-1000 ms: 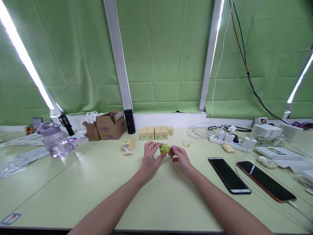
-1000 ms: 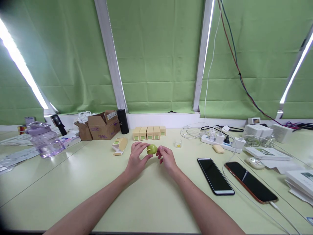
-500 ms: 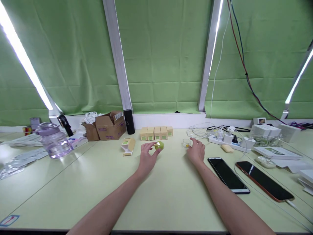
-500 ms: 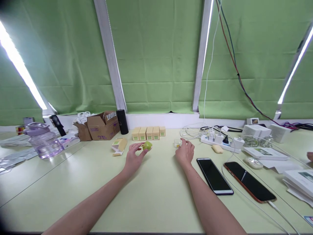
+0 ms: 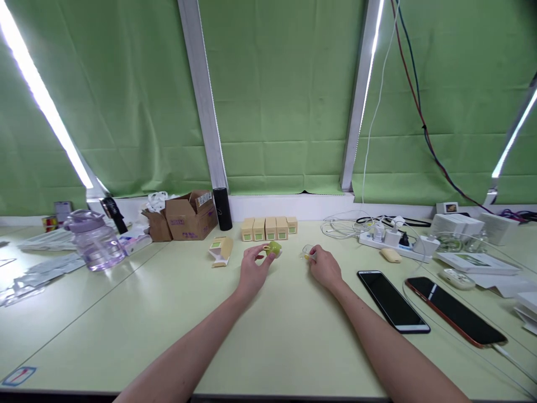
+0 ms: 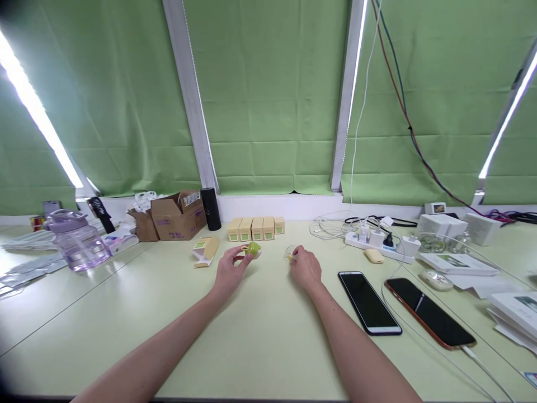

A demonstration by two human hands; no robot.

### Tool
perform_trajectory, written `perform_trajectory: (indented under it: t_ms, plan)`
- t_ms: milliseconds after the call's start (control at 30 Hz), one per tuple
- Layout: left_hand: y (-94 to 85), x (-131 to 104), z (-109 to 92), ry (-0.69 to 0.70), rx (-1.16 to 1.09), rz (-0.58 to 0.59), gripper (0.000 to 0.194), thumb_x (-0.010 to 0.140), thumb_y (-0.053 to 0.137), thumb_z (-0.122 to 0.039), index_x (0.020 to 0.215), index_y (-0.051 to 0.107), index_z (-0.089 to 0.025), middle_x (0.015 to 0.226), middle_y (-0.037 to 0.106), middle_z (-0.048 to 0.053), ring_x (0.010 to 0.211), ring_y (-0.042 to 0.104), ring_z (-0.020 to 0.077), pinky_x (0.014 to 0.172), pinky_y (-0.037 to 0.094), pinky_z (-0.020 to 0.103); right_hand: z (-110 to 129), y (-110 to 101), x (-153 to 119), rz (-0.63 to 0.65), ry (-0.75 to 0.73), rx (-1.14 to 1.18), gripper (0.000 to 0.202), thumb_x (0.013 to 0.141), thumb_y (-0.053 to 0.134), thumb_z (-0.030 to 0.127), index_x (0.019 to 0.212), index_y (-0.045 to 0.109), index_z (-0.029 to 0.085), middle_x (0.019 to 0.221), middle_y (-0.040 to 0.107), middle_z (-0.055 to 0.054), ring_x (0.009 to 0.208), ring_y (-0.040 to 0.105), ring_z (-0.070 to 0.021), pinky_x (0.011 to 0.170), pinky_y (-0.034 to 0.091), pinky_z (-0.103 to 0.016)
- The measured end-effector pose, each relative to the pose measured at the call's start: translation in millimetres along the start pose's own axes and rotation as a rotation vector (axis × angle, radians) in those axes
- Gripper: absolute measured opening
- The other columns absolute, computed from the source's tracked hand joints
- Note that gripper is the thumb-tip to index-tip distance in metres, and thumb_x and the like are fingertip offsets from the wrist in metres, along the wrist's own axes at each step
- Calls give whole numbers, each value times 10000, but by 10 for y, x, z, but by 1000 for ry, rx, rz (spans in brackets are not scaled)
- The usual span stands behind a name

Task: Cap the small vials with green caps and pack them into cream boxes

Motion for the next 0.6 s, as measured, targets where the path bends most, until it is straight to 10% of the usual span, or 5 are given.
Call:
perform_trajectory:
  t_ms: [200, 333, 600]
  plan:
    - [15, 43, 88, -57, -56, 22, 461, 776, 789, -546, 1049, 777, -174, 1182, 725, 145, 1043, 684, 262, 952, 528, 395, 152, 38, -28, 9, 19, 783, 350, 816, 721, 350, 1093, 522, 270, 1062, 724, -65, 1048, 664, -259, 866, 501, -389]
    - [21, 41, 85, -114, -124, 37, 501, 784, 767, -583, 1063, 767, -167, 1189, 743, 134, 1023, 693, 249, 949, 511, 366, 449, 67, -117, 277, -1, 1489, 476, 693, 862, 368, 1055, 577, 252, 1072, 749, -70, 1037, 700, -281, 899, 542, -453]
    - [11, 31, 17, -142, -156, 25, 586, 740, 756, -676, 1020, 773, -162, 1059, 774, 102, 890, 681, 225, 814, 511, 319, 724, 70, -337, 576, -29, 1756, 322, 827, 745, 349, 1115, 707, 211, 1048, 778, -93, 974, 738, -266, 891, 550, -434]
Point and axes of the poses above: each hand's wrist, its own x-axis towards the middle knuckle, its own y-axis out of the palm, z = x × y, the point moved 8 cm from there along x, towards the middle knuckle
